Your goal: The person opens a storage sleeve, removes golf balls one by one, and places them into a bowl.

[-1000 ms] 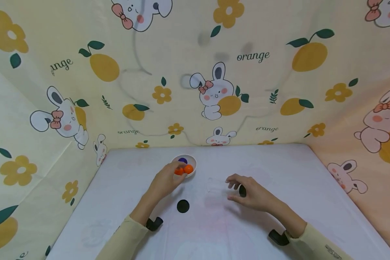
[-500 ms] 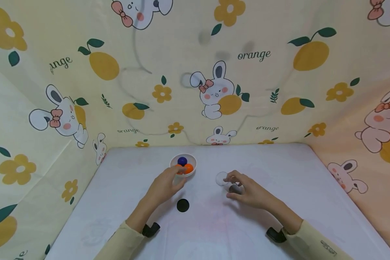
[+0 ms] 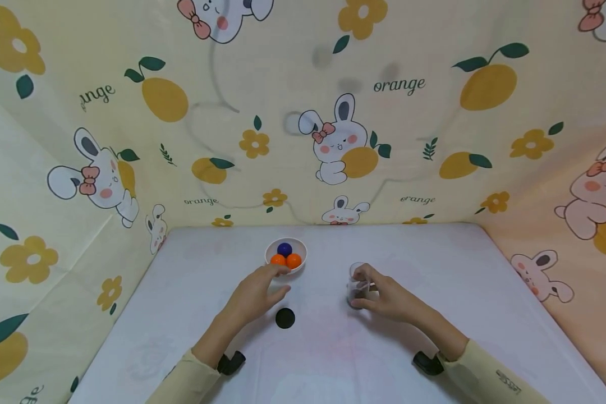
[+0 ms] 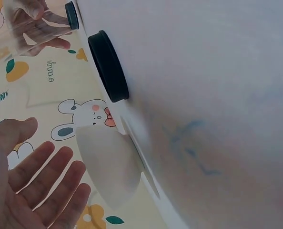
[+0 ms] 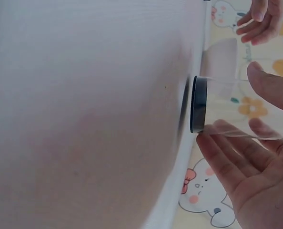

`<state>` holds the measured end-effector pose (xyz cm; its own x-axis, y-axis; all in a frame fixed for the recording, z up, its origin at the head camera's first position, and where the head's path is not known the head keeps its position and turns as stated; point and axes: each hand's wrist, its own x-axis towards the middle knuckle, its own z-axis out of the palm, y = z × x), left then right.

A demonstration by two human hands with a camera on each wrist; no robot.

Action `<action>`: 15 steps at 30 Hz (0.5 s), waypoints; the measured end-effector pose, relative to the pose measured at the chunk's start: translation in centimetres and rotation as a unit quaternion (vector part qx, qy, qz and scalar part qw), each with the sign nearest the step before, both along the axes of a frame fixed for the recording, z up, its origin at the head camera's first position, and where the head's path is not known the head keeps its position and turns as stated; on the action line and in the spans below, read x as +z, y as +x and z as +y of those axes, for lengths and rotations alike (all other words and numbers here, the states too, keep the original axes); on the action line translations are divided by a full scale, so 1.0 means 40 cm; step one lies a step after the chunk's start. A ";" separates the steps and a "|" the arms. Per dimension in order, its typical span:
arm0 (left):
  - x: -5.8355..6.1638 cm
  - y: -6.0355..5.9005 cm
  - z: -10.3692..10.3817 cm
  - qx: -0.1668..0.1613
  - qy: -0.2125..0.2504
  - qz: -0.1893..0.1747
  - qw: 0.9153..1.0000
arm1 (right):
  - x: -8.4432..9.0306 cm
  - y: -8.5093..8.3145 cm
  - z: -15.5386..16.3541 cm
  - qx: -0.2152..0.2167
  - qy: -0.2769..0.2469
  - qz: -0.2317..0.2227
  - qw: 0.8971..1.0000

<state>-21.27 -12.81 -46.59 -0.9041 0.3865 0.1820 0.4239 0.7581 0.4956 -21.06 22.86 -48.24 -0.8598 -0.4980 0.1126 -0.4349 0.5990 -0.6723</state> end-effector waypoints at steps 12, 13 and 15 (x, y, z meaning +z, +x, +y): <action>-0.007 0.011 -0.009 0.001 -0.014 0.003 1.000 | -0.009 -0.004 0.004 0.004 -0.005 -0.013 1.000; -0.007 0.011 -0.012 0.001 -0.014 0.004 1.000 | -0.009 -0.004 0.005 0.005 -0.005 -0.014 1.000; -0.007 0.012 -0.018 0.002 -0.017 0.009 1.000 | -0.011 -0.004 0.007 0.002 -0.003 -0.019 1.000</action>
